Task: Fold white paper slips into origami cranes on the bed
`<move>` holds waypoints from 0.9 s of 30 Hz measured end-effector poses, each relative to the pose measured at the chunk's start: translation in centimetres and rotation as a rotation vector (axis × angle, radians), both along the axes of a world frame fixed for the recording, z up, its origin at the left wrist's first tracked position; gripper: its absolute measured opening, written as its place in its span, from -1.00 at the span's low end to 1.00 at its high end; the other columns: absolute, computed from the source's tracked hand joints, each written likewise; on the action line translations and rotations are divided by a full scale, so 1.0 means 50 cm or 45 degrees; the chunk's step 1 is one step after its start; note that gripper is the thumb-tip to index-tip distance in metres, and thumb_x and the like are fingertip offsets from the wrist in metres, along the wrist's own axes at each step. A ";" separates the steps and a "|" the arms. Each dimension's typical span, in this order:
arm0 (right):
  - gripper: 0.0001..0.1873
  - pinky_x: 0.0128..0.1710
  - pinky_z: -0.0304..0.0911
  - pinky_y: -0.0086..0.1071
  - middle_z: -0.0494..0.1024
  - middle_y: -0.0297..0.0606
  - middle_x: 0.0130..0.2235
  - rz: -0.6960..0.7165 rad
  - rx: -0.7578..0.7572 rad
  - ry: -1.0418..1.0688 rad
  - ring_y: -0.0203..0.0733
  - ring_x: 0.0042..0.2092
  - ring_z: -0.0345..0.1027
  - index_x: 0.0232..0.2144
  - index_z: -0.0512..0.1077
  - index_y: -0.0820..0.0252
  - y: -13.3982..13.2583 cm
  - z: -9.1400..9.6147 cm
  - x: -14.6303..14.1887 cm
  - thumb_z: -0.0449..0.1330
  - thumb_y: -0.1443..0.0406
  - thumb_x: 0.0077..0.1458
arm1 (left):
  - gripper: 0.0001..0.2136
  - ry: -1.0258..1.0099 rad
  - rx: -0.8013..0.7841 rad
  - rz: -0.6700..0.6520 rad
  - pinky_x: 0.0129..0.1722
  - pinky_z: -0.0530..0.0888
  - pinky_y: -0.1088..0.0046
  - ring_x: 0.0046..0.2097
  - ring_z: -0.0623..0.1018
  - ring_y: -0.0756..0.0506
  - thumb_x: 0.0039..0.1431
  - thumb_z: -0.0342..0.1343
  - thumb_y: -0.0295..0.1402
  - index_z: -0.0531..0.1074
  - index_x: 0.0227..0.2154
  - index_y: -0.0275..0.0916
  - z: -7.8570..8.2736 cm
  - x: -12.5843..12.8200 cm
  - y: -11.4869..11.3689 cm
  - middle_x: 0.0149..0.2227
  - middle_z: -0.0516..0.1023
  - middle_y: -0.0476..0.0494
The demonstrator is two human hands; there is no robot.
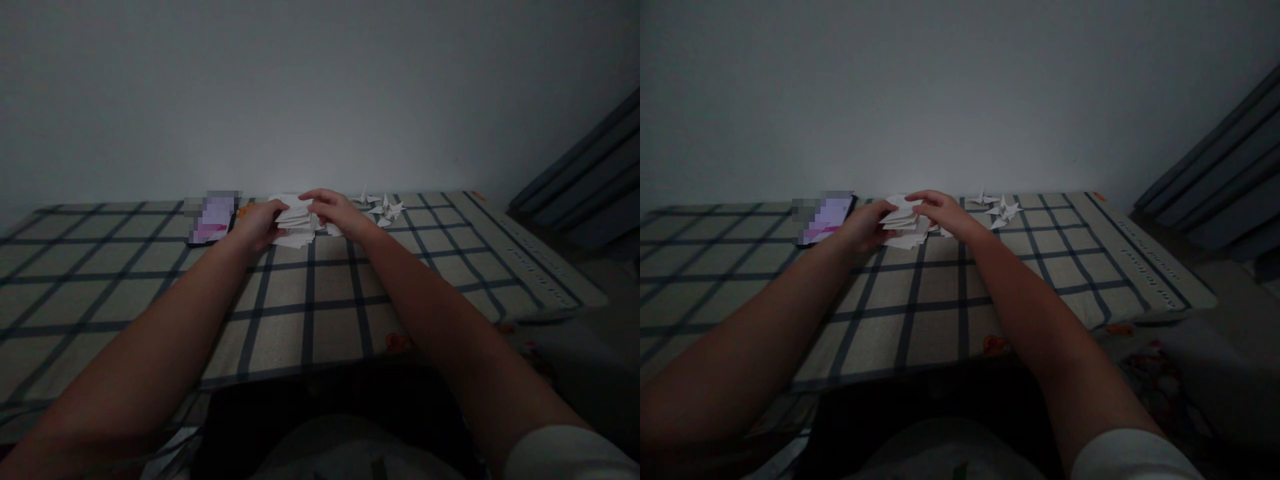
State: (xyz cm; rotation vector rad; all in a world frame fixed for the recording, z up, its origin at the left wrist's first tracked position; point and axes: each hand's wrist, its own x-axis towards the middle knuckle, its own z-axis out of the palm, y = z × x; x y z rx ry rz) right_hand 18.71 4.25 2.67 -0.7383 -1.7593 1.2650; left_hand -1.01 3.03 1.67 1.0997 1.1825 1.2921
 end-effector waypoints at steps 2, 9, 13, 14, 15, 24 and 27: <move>-0.72 -0.43 0.24 -0.51 0.50 -0.33 -0.23 0.014 0.026 -0.013 -0.36 -0.34 0.27 -0.06 0.52 0.15 0.001 0.000 0.002 0.28 0.29 0.14 | -0.86 -0.045 -0.109 0.013 -0.66 0.30 0.51 -0.47 0.48 -0.07 -0.13 0.19 -0.42 0.50 -0.41 -0.26 0.005 0.002 -0.004 -0.44 0.51 -0.16; -0.62 -0.41 0.19 -0.48 0.48 -0.34 -0.28 0.035 0.137 -0.083 -0.33 -0.32 0.27 -0.06 0.55 0.18 -0.009 0.004 0.004 0.39 0.20 0.07 | -0.96 -0.138 -0.202 -0.062 -0.70 0.18 0.54 -0.60 0.30 0.03 -0.14 0.17 -0.46 0.43 -0.53 -0.26 0.018 0.003 -0.009 -0.59 0.35 -0.05; -0.65 -0.36 0.20 -0.45 0.52 -0.30 -0.25 -0.027 0.177 -0.122 -0.30 -0.29 0.29 -0.09 0.57 0.17 -0.013 0.011 0.006 0.39 0.18 0.07 | -0.94 -0.121 -0.236 -0.103 -0.71 0.14 0.57 -0.65 0.23 0.07 -0.10 0.15 -0.47 0.39 -0.60 -0.24 0.016 -0.001 -0.005 -0.63 0.27 -0.01; -0.66 -0.35 0.21 -0.45 0.53 -0.29 -0.24 -0.038 0.184 -0.136 -0.29 -0.29 0.29 -0.10 0.58 0.17 -0.012 0.013 0.008 0.38 0.17 0.08 | -0.92 -0.110 -0.235 -0.096 -0.71 0.14 0.57 -0.65 0.22 0.07 -0.09 0.15 -0.46 0.38 -0.61 -0.23 0.015 -0.001 -0.004 -0.64 0.26 0.00; -0.67 -0.34 0.21 -0.44 0.53 -0.28 -0.23 -0.037 0.189 -0.150 -0.28 -0.28 0.29 -0.11 0.59 0.17 -0.011 0.015 0.009 0.37 0.16 0.08 | -0.90 -0.094 -0.230 -0.086 -0.70 0.14 0.56 -0.65 0.22 0.07 -0.08 0.15 -0.46 0.38 -0.62 -0.22 0.014 -0.002 -0.003 -0.64 0.26 0.00; -0.80 -0.23 0.21 -0.38 0.39 -0.30 -0.28 -0.133 0.481 -0.298 -0.27 -0.27 0.24 -0.21 0.65 0.14 -0.011 0.015 0.015 0.37 0.19 0.13 | -0.90 -0.034 -0.208 -0.109 -0.71 0.14 0.57 -0.65 0.22 0.06 -0.12 0.17 -0.44 0.37 -0.63 -0.21 0.018 -0.004 -0.007 -0.65 0.30 -0.02; -0.84 -0.20 0.24 -0.38 0.39 -0.28 -0.23 -0.168 0.556 -0.286 -0.26 -0.25 0.26 -0.23 0.63 0.12 -0.012 0.007 0.008 0.36 0.22 0.13 | -0.93 -0.005 -0.126 -0.110 -0.71 0.16 0.54 -0.64 0.27 0.03 -0.17 0.19 -0.44 0.40 -0.63 -0.22 0.011 -0.003 -0.005 -0.64 0.36 -0.06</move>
